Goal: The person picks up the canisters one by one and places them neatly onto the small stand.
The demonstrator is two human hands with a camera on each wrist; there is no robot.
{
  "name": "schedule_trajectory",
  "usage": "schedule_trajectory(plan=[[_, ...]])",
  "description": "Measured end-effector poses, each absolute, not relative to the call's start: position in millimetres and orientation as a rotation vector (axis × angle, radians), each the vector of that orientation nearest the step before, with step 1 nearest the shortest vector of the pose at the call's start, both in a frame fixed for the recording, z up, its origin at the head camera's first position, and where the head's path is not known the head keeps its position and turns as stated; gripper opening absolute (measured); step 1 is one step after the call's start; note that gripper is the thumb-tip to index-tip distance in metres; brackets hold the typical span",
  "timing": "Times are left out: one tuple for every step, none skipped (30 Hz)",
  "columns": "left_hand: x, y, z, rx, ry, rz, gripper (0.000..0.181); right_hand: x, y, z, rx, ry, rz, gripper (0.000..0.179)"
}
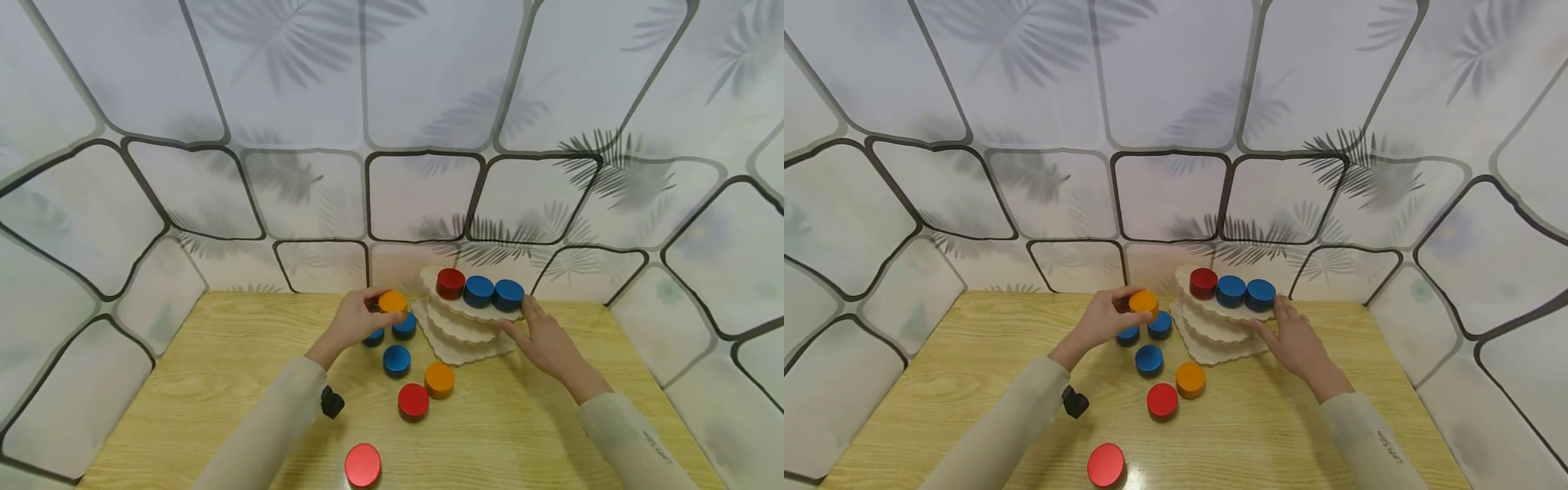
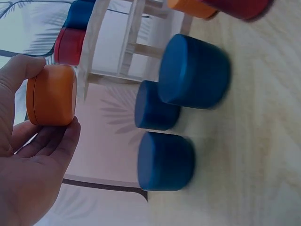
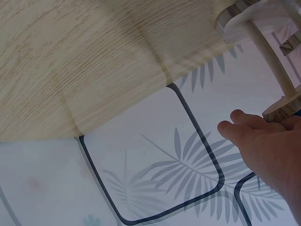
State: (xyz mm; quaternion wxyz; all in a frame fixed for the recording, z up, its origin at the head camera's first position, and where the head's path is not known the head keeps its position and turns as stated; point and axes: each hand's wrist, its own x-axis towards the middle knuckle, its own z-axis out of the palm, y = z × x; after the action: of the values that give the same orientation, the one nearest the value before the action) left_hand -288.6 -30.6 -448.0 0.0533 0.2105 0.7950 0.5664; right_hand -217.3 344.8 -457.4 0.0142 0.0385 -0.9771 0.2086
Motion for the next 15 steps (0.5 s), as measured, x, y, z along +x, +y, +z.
schedule_trajectory(plan=[[-290.6, -28.7, -445.9, 0.64, 2.422, 1.722, 0.055, -217.3, 344.7, -457.3, 0.119, -3.043, 0.651, 0.095], [-292.6, -26.8, -444.0, 0.639, 2.425, 1.722, 0.055, -217.2, 344.7, -457.3, 0.117, -3.045, 0.652, 0.096], [-294.3, -25.1, -441.8, 0.635, 2.429, 1.721, 0.056, -217.0, 344.6, -457.3, 0.114, -3.047, 0.651, 0.096], [-296.3, -23.4, -440.2, 0.63, 2.433, 1.72, 0.056, -217.0, 344.5, -457.4, 0.113, -3.048, 0.652, 0.096], [-298.1, -21.6, -438.6, 0.623, 2.439, 1.716, 0.057, -216.9, 344.4, -457.4, 0.111, -3.05, 0.648, 0.096], [-300.0, -19.8, -437.3, 0.617, 2.447, 1.713, 0.057, -216.8, 344.3, -457.3, 0.109, -3.05, 0.645, 0.096], [-302.0, -18.1, -436.5, 0.607, 2.453, 1.71, 0.058, -216.7, 344.2, -457.1, 0.108, -3.05, 0.645, 0.096], [-303.9, -16.5, -435.8, 0.596, 2.458, 1.708, 0.058, -216.6, 344.1, -456.9, 0.107, -3.05, 0.644, 0.096], [-305.8, -15.1, -435.6, 0.589, 2.463, 1.708, 0.058, -216.5, 343.9, -456.6, 0.106, -3.049, 0.644, 0.096], [-307.8, -13.5, -436.1, 0.581, 2.47, 1.707, 0.057, -216.3, 344.0, -456.5, 0.107, -3.048, 0.643, 0.096], [-309.3, -11.9, -436.1, 0.572, 2.478, 1.705, 0.057, -216.1, 343.9, -456.3, 0.105, -3.048, 0.644, 0.096], [-311.0, -10.6, -436.7, 0.566, 2.484, 1.706, 0.056, -216.0, 343.9, -456.2, 0.105, -3.048, 0.647, 0.096], [-312.7, -9.4, -437.2, 0.558, 2.485, 1.711, 0.055, -216.0, 343.9, -456.1, 0.106, -3.049, 0.65, 0.096], [-314.3, -8.1, -437.6, 0.554, 2.491, 1.713, 0.054, -215.9, 343.8, -455.9, 0.105, -3.051, 0.65, 0.096], [-316.0, -6.8, -438.0, 0.55, 2.499, 1.712, 0.054, -215.8, 343.7, -455.6, 0.105, -3.051, 0.651, 0.096]])
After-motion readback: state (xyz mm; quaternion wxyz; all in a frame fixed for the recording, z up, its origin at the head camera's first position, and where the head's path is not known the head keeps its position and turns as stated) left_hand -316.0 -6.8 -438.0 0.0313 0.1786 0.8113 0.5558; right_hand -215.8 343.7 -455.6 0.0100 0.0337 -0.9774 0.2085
